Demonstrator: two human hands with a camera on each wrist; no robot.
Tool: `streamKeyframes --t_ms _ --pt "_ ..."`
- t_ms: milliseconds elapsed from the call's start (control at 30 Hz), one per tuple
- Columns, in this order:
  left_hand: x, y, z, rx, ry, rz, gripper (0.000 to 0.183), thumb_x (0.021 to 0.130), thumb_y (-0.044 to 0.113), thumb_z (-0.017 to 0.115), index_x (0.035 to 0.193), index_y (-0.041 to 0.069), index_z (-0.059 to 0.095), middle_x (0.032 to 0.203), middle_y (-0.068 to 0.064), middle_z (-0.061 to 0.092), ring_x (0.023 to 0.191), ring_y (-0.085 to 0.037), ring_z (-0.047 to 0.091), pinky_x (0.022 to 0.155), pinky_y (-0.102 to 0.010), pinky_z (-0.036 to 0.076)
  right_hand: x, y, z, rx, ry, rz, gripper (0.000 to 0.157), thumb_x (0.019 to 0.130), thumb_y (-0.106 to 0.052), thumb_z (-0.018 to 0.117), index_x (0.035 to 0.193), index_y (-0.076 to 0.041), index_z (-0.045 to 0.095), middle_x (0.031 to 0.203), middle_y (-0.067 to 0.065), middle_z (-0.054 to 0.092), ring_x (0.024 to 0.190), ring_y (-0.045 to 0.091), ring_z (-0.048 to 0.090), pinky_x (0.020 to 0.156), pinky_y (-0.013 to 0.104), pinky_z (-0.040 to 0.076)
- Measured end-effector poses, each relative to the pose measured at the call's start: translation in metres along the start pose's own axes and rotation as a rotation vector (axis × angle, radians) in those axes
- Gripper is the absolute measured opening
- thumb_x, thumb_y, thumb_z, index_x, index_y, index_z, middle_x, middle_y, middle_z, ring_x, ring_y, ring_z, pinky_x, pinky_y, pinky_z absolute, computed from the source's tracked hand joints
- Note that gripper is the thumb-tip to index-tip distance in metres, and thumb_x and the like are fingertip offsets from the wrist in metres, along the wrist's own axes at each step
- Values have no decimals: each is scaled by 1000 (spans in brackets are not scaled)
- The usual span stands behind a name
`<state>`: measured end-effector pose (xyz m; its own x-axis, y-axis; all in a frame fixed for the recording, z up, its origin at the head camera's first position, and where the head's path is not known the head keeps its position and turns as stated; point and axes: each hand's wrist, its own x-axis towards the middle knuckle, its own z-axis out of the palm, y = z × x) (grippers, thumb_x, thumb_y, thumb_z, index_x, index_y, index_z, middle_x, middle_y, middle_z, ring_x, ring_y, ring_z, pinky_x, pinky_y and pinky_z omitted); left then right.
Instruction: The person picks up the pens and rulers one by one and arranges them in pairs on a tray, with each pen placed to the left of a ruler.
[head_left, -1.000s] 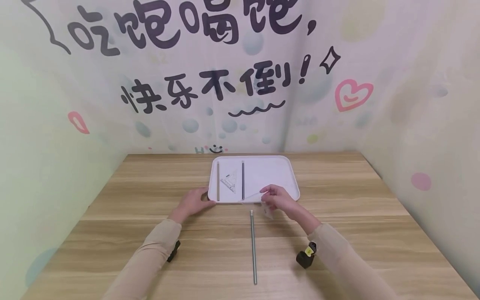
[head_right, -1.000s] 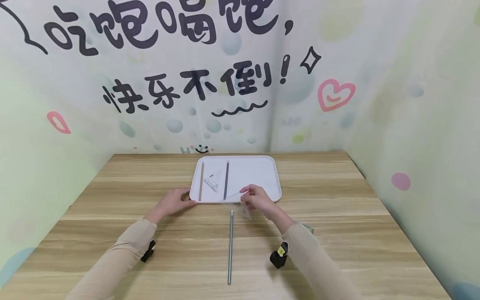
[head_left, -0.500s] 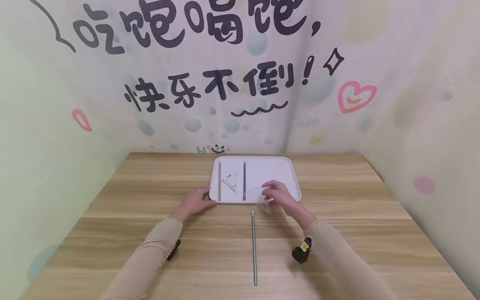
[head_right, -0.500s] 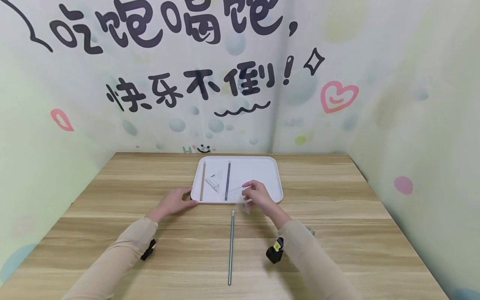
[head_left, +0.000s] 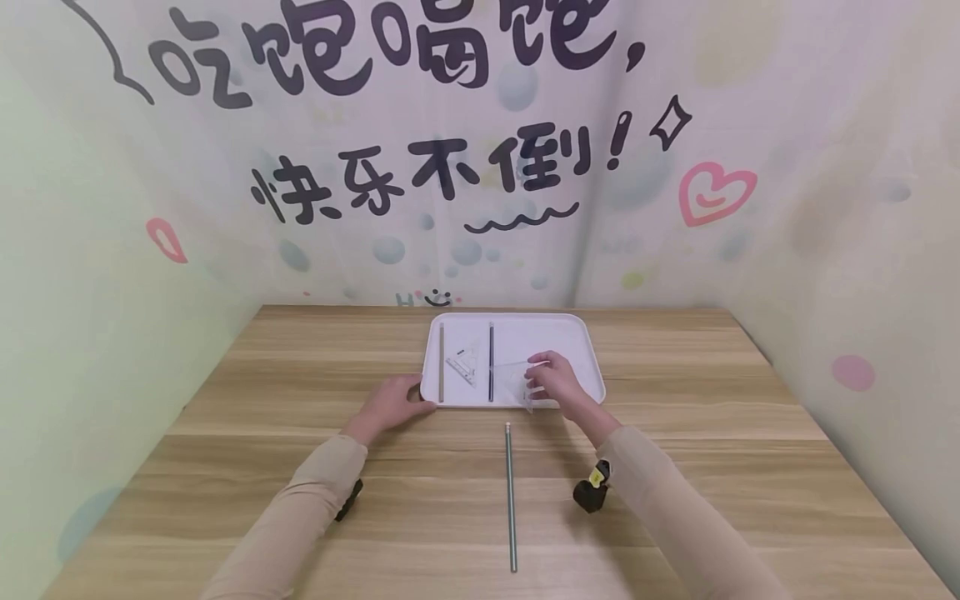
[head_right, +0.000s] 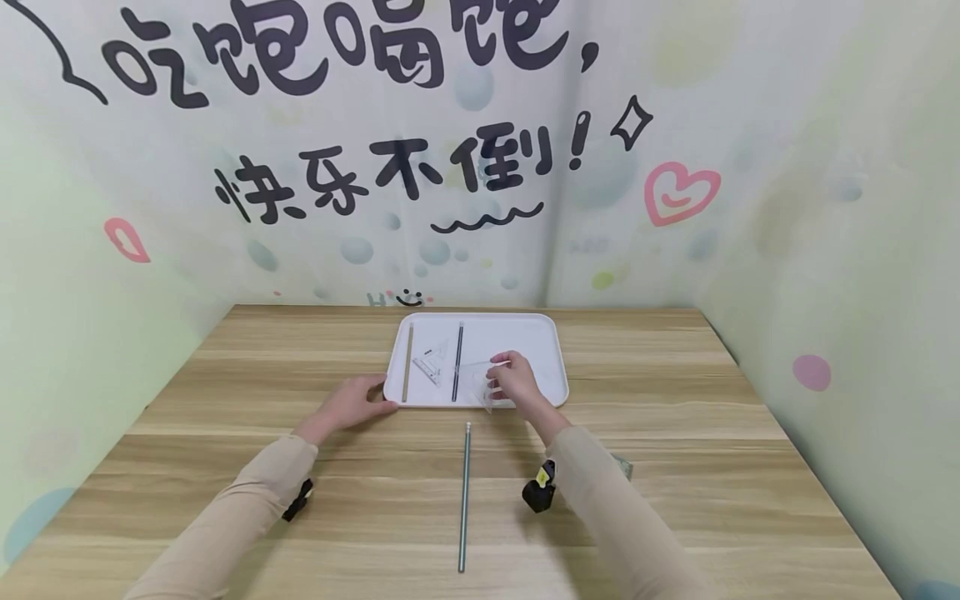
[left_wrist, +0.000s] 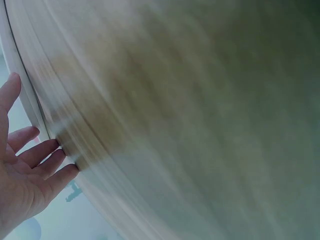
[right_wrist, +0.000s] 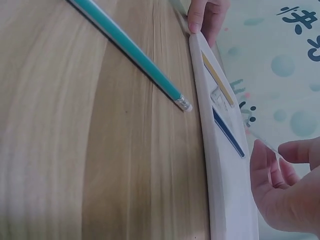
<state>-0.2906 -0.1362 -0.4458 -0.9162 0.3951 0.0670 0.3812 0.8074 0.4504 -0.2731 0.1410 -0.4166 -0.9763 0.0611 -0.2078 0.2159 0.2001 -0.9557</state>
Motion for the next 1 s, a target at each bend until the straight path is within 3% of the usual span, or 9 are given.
streamKeyframes --t_ms 533,1000 --pt "1 2 0 -13 -2 -7 54 79 34 69 123 6 55 122 -13 57 115 -30 50 99 -42 39 9 -4 7 33 59 56 32 87 -2 50 118 5 45 95 17 56 74 18 59 67 32 56" --pt "1 1 0 -16 1 -6 52 79 34 69 121 6 56 121 -13 58 114 -30 51 98 -42 39 23 -1 13 86 134 43 27 84 1 52 110 5 47 98 22 59 67 16 63 66 31 56"
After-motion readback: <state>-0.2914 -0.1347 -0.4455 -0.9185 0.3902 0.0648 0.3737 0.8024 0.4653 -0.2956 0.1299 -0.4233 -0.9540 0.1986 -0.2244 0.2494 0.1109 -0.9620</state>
